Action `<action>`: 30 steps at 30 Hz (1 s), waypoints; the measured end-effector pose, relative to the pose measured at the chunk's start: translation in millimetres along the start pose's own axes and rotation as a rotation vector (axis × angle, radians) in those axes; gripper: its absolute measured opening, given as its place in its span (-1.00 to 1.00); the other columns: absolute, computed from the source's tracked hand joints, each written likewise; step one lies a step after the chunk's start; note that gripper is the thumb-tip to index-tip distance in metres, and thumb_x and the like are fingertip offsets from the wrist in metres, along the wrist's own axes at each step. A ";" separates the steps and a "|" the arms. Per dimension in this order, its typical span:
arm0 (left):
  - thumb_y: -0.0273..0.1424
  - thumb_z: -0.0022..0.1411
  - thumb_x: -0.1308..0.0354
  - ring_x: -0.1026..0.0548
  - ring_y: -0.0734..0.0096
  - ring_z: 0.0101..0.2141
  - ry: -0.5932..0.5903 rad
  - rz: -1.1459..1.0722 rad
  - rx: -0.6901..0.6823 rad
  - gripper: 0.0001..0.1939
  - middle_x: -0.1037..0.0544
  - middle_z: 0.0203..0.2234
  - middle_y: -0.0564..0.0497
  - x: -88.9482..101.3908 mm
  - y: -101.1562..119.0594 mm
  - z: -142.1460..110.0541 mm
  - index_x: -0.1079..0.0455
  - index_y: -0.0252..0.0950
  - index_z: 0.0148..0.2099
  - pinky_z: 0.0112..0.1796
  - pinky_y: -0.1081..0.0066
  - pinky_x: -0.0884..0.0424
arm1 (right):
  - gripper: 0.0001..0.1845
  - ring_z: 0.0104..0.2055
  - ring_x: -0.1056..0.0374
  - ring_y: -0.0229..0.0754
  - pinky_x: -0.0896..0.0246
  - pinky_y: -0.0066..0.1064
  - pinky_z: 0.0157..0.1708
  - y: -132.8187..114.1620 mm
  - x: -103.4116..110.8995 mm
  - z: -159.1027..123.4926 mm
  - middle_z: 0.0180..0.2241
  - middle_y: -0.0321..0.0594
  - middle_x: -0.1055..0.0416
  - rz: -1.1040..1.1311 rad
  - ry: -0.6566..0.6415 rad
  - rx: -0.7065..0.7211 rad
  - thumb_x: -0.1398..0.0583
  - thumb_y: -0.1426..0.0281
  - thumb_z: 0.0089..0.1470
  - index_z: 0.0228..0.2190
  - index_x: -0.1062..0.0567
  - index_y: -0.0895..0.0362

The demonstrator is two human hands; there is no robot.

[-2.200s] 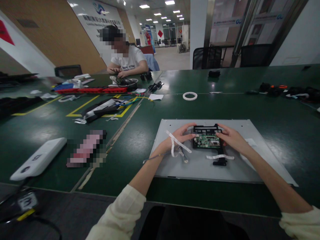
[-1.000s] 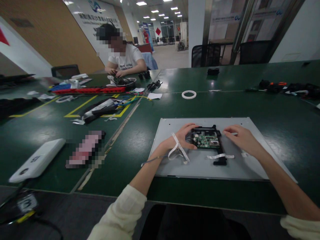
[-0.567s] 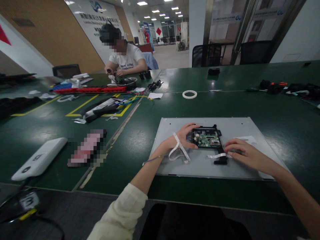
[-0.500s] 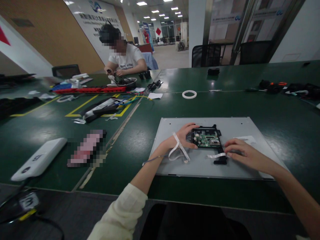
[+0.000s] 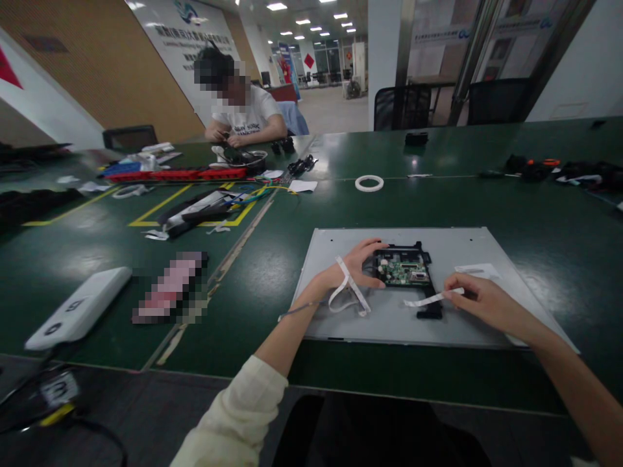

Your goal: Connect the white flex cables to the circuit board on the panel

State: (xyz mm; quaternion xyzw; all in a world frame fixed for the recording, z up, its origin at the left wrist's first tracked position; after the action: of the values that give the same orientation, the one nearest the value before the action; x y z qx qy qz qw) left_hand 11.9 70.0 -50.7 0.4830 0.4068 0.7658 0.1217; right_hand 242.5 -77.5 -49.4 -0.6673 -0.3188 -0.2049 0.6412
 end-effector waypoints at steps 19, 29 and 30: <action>-0.23 -0.26 -0.39 0.03 -0.05 0.24 0.047 -0.066 0.050 -0.10 -0.04 0.23 -0.18 0.7 9.8 -1.7 -0.21 -0.22 0.19 0.20 0.07 0.09 | -0.73 -0.31 -0.24 -0.18 -0.13 -0.41 -0.31 -4.6 3.0 -5.8 -0.39 -0.25 -0.33 0.438 0.242 -0.033 -0.19 0.14 -0.02 -0.44 -0.41 0.09; -0.30 0.08 -0.22 -0.15 0.14 0.19 0.038 -0.438 0.115 -0.52 -0.28 0.14 -0.11 14.9 26.2 -0.5 -0.33 -0.19 0.07 0.17 0.08 0.01 | -0.76 -0.30 -0.25 -0.16 -0.09 -0.37 -0.30 4.8 -6.9 -3.4 -0.36 -0.25 -0.36 0.321 0.234 -0.091 -0.16 0.18 0.01 -0.40 -0.43 0.11; -0.31 0.11 -0.20 -0.20 0.14 0.16 0.064 -0.509 0.135 -0.56 -0.32 0.10 -0.12 20.1 26.7 -1.6 -0.34 -0.21 0.06 0.15 0.08 -0.04 | -0.75 -0.29 -0.26 -0.16 -0.10 -0.37 -0.29 5.6 -6.4 -3.6 -0.35 -0.24 -0.37 0.319 0.235 -0.094 -0.16 0.17 0.01 -0.39 -0.43 0.11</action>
State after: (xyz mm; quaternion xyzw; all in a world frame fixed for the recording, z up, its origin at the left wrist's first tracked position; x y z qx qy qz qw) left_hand 5.9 63.8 -18.4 0.3477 0.5689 0.6967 0.2648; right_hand 242.2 -82.0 -57.5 -0.7100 -0.1220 -0.1918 0.6666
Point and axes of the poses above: each hand's wrist, its own z-axis towards the middle knuckle, its own x-axis out of the back of the hand, y = z × x, the point moved 4 cm from there along z, towards the middle knuckle
